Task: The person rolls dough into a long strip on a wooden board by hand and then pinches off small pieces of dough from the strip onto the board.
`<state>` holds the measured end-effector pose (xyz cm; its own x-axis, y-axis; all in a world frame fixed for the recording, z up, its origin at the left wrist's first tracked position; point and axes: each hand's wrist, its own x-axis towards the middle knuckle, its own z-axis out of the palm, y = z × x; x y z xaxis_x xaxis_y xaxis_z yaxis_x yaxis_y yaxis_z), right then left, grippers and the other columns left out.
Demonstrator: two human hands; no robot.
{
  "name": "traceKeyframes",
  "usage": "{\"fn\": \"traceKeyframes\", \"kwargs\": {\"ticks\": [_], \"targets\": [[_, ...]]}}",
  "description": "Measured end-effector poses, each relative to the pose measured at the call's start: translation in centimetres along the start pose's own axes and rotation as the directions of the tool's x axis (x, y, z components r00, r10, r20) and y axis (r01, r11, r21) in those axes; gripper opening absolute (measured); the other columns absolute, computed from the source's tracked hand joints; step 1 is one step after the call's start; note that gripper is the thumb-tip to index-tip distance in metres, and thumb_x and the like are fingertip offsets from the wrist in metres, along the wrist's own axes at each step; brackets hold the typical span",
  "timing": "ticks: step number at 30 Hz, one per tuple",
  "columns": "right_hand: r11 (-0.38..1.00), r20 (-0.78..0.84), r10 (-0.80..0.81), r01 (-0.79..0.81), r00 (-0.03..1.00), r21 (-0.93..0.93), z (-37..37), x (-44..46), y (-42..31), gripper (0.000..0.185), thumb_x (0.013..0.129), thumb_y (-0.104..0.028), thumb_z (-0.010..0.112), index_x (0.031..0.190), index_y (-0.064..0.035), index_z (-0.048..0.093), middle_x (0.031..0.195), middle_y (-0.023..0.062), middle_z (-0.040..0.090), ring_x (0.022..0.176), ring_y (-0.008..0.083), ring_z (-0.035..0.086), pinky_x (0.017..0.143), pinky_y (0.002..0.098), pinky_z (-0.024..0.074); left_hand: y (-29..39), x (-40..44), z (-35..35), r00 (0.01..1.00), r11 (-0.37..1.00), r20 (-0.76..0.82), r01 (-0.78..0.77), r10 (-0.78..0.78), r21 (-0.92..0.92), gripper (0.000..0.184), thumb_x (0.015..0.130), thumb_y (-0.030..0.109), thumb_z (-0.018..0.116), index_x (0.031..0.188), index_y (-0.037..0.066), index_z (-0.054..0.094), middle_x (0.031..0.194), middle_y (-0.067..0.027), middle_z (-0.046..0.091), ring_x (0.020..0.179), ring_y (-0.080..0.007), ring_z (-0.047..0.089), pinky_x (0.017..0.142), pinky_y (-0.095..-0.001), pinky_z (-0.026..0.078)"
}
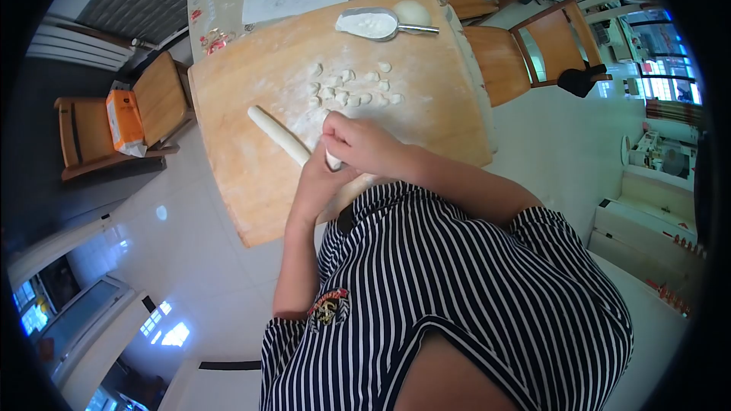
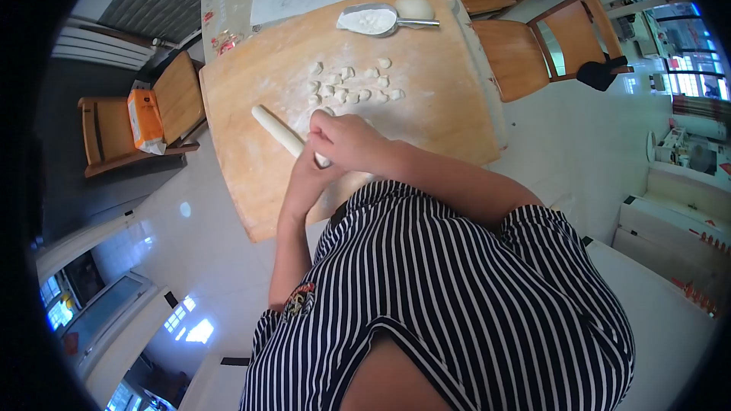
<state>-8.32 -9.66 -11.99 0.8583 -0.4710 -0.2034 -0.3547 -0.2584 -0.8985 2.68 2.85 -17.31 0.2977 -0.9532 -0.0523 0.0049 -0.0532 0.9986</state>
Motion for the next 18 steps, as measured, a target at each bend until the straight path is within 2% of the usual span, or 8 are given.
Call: {"fn": "traceKeyframes", "kwargs": {"ticks": [3, 5, 9, 11, 12, 14, 16, 18], "targets": [[0.994, 0.010, 0.099, -0.098, 0.995, -0.055, -0.4, 0.1, -0.2, 0.028, 0.098, -0.033, 0.064, 0.105, -0.0059, 0.059, 0.096, 0.0175, 0.072, 0.087, 0.0358, 0.071, 0.077, 0.0439, 0.0536, 0.3, -0.9, 1.5, 0.989, 0.979, -0.071, 0.141, -0.132, 0.147, 0.057, 0.086, 0.004, 0.073, 0.140, 0.000, 0.055, 0.107, -0.0105, 0.072, 0.084, -0.0152, 0.069, 0.064, -0.0283, 0.054], [0.952, 0.017, -0.215, 0.213, 0.977, -0.219, -0.3, -0.5, -0.6, 0.033, 0.094, -0.037, 0.068, 0.102, -0.0065, 0.060, 0.090, 0.0165, 0.072, 0.080, 0.0374, 0.070, 0.074, 0.0451, 0.0537, 3.1, -0.8, 1.6, 0.867, 0.871, -0.126, 0.460, -0.483, -0.173, 0.048, 0.085, 0.002, 0.070, 0.132, -0.001, 0.058, 0.080, -0.0038, 0.065, 0.058, -0.0083, 0.058, 0.047, -0.0229, 0.043], [0.936, -0.032, -0.283, 0.269, 0.958, -0.227, 0.4, -0.3, -0.9, 0.037, 0.088, -0.040, 0.073, 0.098, -0.0067, 0.060, 0.086, 0.0153, 0.072, 0.075, 0.0374, 0.069, 0.070, 0.0445, 0.0538, 6.1, -0.9, 1.1, 0.863, 0.829, -0.080, 0.449, -0.500, -0.332, 0.039, 0.086, 0.001, 0.069, 0.123, -0.003, 0.059, 0.069, -0.0021, 0.061, 0.051, -0.0078, 0.054, 0.043, -0.0225, 0.040], [0.993, -0.039, -0.048, 0.043, 0.998, -0.113, 0.8, -0.3, -0.8, 0.036, 0.087, -0.035, 0.077, 0.099, -0.0041, 0.063, 0.082, 0.0163, 0.070, 0.076, 0.0357, 0.068, 0.070, 0.0426, 0.0535, 6.3, -0.7, 0.8, 0.873, 0.843, -0.011, 0.467, -0.487, -0.269, 0.028, 0.088, 0.001, 0.070, 0.113, 0.000, 0.058, 0.068, -0.0009, 0.059, 0.048, -0.0073, 0.051, 0.041, -0.0222, 0.038], [0.993, -0.038, -0.048, 0.043, 0.998, -0.113, 1.0, 0.3, -0.3, 0.036, 0.087, -0.035, 0.077, 0.099, -0.0041, 0.063, 0.082, 0.0163, 0.070, 0.076, 0.0357, 0.068, 0.070, 0.0426, 0.0535, 5.8, -1.0, 0.8, 0.873, 0.842, -0.012, 0.467, -0.488, -0.270, 0.028, 0.088, 0.001, 0.070, 0.113, 0.000, 0.058, 0.068, -0.0009, 0.059, 0.048, -0.0073, 0.051, 0.041, -0.0222, 0.038], [0.989, -0.120, 0.146, -0.149, 0.982, -0.016, 1.4, 2.5, 1.9, 0.033, 0.088, -0.032, 0.076, 0.095, -0.0028, 0.064, 0.082, 0.0166, 0.070, 0.073, 0.0342, 0.067, 0.069, 0.0428, 0.0527, 4.4, -1.9, 0.7, 0.867, 0.845, -0.066, 0.460, -0.493, -0.273, 0.022, 0.091, 0.002, 0.071, 0.109, 0.004, 0.060, 0.069, 0.0016, 0.059, 0.049, -0.0058, 0.051, 0.042, -0.0225, 0.039], [0.978, -0.380, 0.016, -0.094, 0.925, -0.186, -0.3, 3.5, 6.0, 0.029, 0.089, -0.028, 0.074, 0.094, -0.0017, 0.064, 0.079, 0.0169, 0.068, 0.070, 0.0337, 0.066, 0.067, 0.0433, 0.0519, 6.3, -3.2, 0.2, 0.883, 0.862, -0.074, 0.430, -0.464, -0.268, 0.023, 0.090, 0.001, 0.073, 0.107, 0.006, 0.058, 0.069, 0.0024, 0.057, 0.048, -0.0054, 0.049, 0.041, -0.0223, 0.038], [0.955, -0.324, 0.025, -0.119, 0.946, -0.273, -3.7, 3.4, 8.1, 0.023, 0.092, -0.025, 0.071, 0.102, -0.0051, 0.064, 0.091, 0.0156, 0.068, 0.084, 0.0362, 0.065, 0.077, 0.0452, 0.0523, 7.0, -4.3, -1.1, 0.890, 0.851, -0.077, 0.401, -0.450, -0.340, 0.030, 0.090, 0.000, 0.075, 0.110, 0.008, 0.054, 0.069, 0.0028, 0.056, 0.048, -0.0044, 0.049, 0.040, -0.0218, 0.037]]}}
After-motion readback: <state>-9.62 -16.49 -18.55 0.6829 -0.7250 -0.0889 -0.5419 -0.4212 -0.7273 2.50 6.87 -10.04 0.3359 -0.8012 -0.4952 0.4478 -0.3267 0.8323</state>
